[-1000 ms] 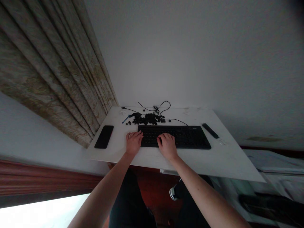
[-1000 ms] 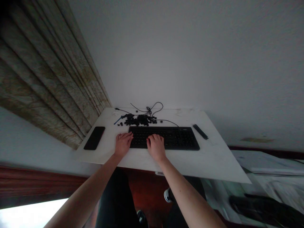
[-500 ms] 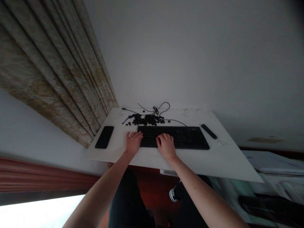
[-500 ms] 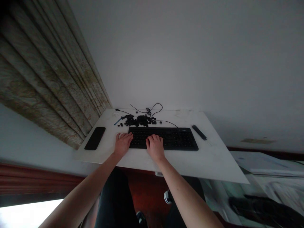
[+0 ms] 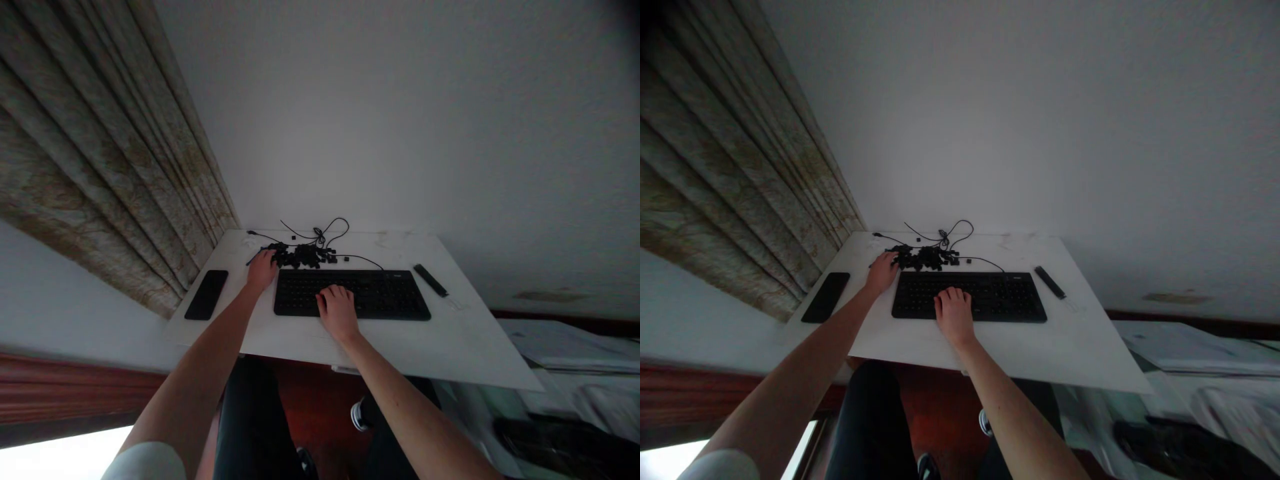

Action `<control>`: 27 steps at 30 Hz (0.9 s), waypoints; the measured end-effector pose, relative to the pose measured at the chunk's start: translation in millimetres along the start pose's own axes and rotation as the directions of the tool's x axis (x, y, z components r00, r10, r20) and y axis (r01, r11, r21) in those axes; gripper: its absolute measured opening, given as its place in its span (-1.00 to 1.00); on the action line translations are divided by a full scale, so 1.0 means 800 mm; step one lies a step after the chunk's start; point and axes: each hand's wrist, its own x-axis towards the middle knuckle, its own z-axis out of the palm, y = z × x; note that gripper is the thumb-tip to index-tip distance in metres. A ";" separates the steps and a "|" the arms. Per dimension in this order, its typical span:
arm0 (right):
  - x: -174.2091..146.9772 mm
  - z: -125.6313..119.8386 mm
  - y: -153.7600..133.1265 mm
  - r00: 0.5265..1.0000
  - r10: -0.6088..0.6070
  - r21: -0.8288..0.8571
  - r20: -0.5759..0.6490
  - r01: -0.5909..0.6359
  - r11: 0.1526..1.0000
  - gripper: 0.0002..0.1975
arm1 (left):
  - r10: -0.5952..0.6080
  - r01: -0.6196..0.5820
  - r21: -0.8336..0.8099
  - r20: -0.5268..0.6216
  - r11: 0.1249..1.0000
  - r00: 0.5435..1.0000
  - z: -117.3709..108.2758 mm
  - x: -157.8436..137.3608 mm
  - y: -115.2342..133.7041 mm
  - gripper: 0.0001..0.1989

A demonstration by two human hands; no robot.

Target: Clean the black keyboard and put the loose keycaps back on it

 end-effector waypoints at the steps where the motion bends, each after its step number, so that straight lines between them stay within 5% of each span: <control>1: 0.000 0.000 0.000 1.000 0.001 0.002 0.003 -0.001 1.000 -0.73 | 0.014 -0.014 0.005 0.031 1.000 0.999 0.002 0.007 0.000 -0.61; 7: 0.002 -0.003 0.001 1.000 0.023 0.020 0.019 -0.023 1.000 -0.73 | 0.052 -0.042 -0.073 0.140 0.996 0.989 0.012 0.024 -0.011 -0.69; 20: 0.003 -0.003 0.002 1.000 0.014 0.046 0.002 -0.014 0.999 -0.75 | 0.032 -0.046 -0.268 -0.057 0.962 0.998 0.014 0.008 -0.015 -0.56; 24: 0.002 -0.002 0.002 1.000 0.015 0.062 -0.010 -0.014 0.998 -0.78 | -0.102 -0.002 -0.472 -0.195 0.882 0.975 0.009 0.002 -0.002 -0.57; 27: 0.002 -0.001 0.003 0.999 0.018 0.092 -0.026 -0.016 0.996 -0.80 | -0.265 0.051 -0.692 -0.205 0.720 0.942 0.006 -0.007 0.023 -0.58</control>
